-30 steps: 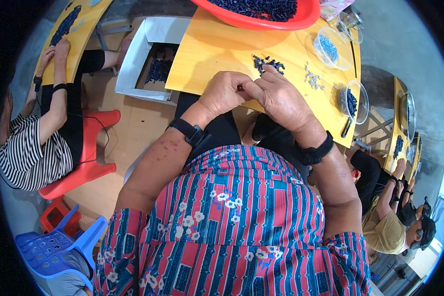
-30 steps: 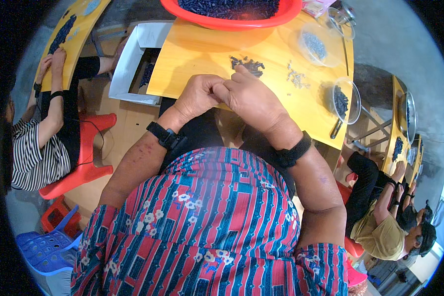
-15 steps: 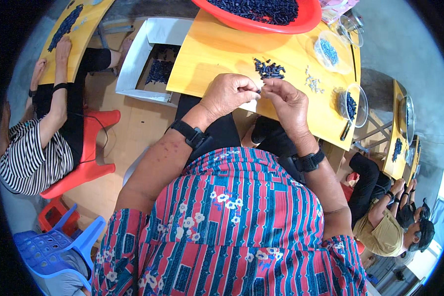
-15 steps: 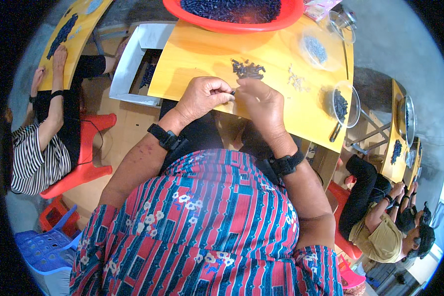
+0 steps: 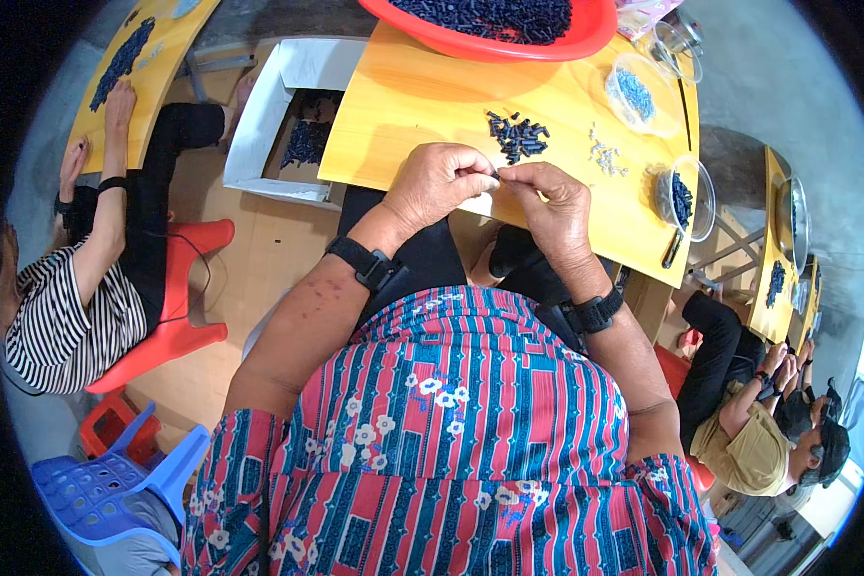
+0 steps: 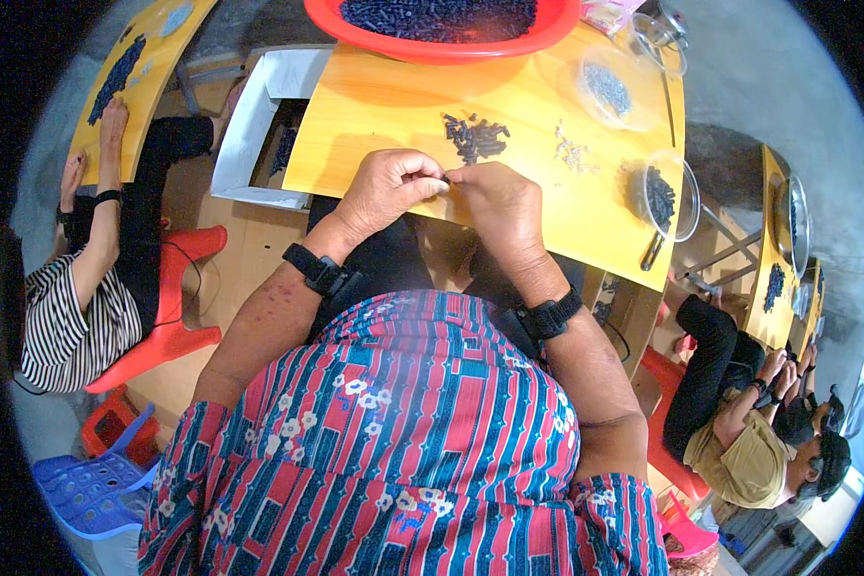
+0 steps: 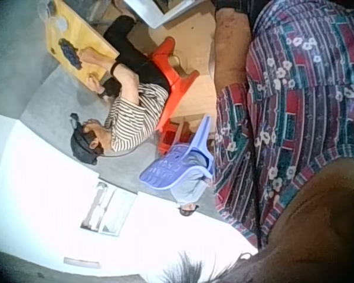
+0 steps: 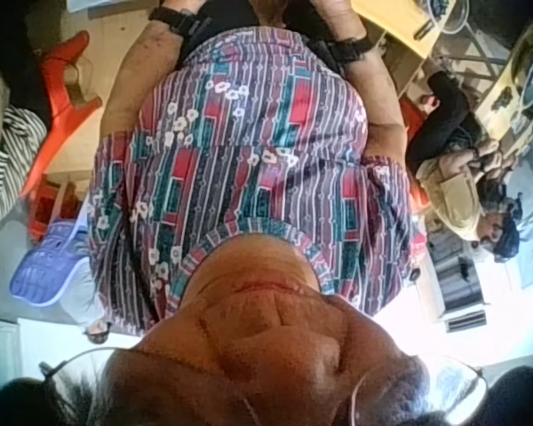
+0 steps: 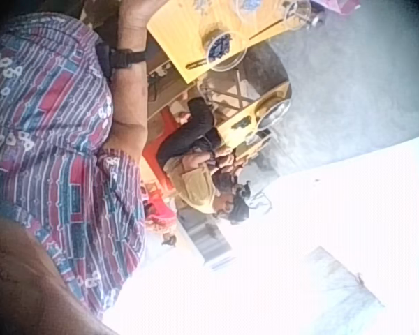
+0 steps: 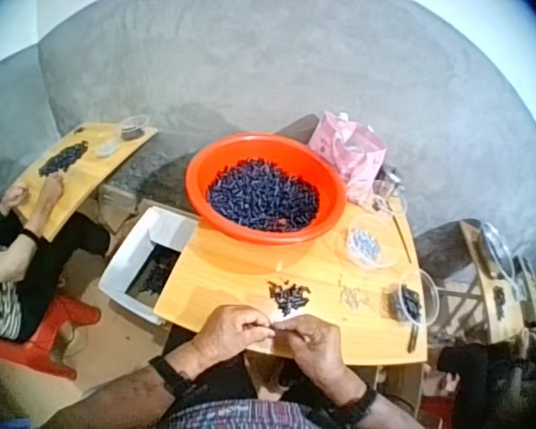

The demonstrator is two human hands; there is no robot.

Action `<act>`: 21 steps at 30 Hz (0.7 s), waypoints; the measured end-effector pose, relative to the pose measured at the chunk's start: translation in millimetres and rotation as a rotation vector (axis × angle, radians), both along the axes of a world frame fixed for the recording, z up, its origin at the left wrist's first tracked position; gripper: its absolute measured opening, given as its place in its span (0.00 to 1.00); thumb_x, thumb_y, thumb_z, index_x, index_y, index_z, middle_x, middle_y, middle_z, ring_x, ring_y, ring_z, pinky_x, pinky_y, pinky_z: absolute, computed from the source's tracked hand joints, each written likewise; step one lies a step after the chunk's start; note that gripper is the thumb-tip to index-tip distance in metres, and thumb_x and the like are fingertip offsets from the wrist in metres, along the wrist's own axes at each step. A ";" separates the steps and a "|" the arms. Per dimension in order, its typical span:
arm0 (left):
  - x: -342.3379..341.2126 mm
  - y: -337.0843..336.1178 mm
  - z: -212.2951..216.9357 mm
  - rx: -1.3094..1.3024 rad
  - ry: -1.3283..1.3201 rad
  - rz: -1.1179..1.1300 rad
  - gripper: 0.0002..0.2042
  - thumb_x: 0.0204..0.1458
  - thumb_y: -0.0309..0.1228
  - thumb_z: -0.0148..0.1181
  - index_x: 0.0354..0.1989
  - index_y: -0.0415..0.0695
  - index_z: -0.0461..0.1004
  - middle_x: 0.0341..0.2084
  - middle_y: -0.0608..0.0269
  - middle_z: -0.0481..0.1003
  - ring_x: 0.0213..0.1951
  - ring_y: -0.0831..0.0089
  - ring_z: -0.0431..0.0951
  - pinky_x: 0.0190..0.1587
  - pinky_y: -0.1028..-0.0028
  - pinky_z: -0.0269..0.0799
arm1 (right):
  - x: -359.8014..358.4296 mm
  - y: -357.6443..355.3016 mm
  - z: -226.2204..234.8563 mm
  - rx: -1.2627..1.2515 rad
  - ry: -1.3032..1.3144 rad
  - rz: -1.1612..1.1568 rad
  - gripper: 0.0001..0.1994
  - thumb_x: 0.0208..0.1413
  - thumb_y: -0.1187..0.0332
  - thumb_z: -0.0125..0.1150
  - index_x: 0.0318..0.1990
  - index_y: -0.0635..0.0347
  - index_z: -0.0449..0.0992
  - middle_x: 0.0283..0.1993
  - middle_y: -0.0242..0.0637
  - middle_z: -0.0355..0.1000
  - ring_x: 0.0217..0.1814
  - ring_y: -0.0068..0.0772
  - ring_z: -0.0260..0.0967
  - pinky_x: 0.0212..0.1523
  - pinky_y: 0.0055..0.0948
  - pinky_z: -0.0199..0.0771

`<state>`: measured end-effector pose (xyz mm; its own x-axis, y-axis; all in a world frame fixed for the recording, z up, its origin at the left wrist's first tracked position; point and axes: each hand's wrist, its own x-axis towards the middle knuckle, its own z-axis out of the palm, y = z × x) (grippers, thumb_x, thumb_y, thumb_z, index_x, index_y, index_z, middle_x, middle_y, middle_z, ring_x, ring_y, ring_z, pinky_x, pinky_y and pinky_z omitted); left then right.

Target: The person picks up a black plastic piece and a metal pin by hand, inserts the pin into the piece, and uses shears to trim the end of the pin. They repeat this process, assembling and trimming one component at a time.

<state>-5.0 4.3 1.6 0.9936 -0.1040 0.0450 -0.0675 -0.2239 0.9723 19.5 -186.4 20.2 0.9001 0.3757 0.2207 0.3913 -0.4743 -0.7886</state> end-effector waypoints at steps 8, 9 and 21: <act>1.0 0.0 -3.4 0.046 -0.055 0.004 0.06 0.47 0.29 0.66 0.30 0.40 0.80 0.25 0.57 0.79 0.27 0.69 0.80 0.32 0.72 0.75 | -5.4 0.8 4.4 -0.096 -0.124 0.061 0.10 0.49 0.80 0.59 0.37 0.57 0.82 0.35 0.41 0.77 0.37 0.44 0.76 0.41 0.34 0.77; 0.7 0.0 -4.2 0.046 -0.057 0.004 0.06 0.47 0.29 0.66 0.30 0.40 0.80 0.25 0.57 0.79 0.27 0.69 0.80 0.32 0.72 0.75 | -6.3 2.1 6.5 -0.116 -0.182 0.088 0.09 0.49 0.80 0.59 0.36 0.58 0.81 0.35 0.41 0.76 0.37 0.45 0.76 0.40 0.34 0.77; -2.7 1.3 -2.7 0.157 -0.136 -0.016 0.07 0.43 0.29 0.69 0.27 0.41 0.77 0.24 0.60 0.77 0.27 0.68 0.78 0.32 0.72 0.74 | -2.1 -29.1 3.2 -0.138 0.001 -0.149 0.04 0.45 0.72 0.67 0.30 0.58 0.80 0.30 0.41 0.75 0.32 0.44 0.75 0.35 0.34 0.76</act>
<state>-7.7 5.7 -1.2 0.9777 -0.1357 0.1605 -0.2003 -0.3699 0.9072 17.4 -215.5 23.4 0.9480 0.2653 0.1757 0.3084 -0.6302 -0.7126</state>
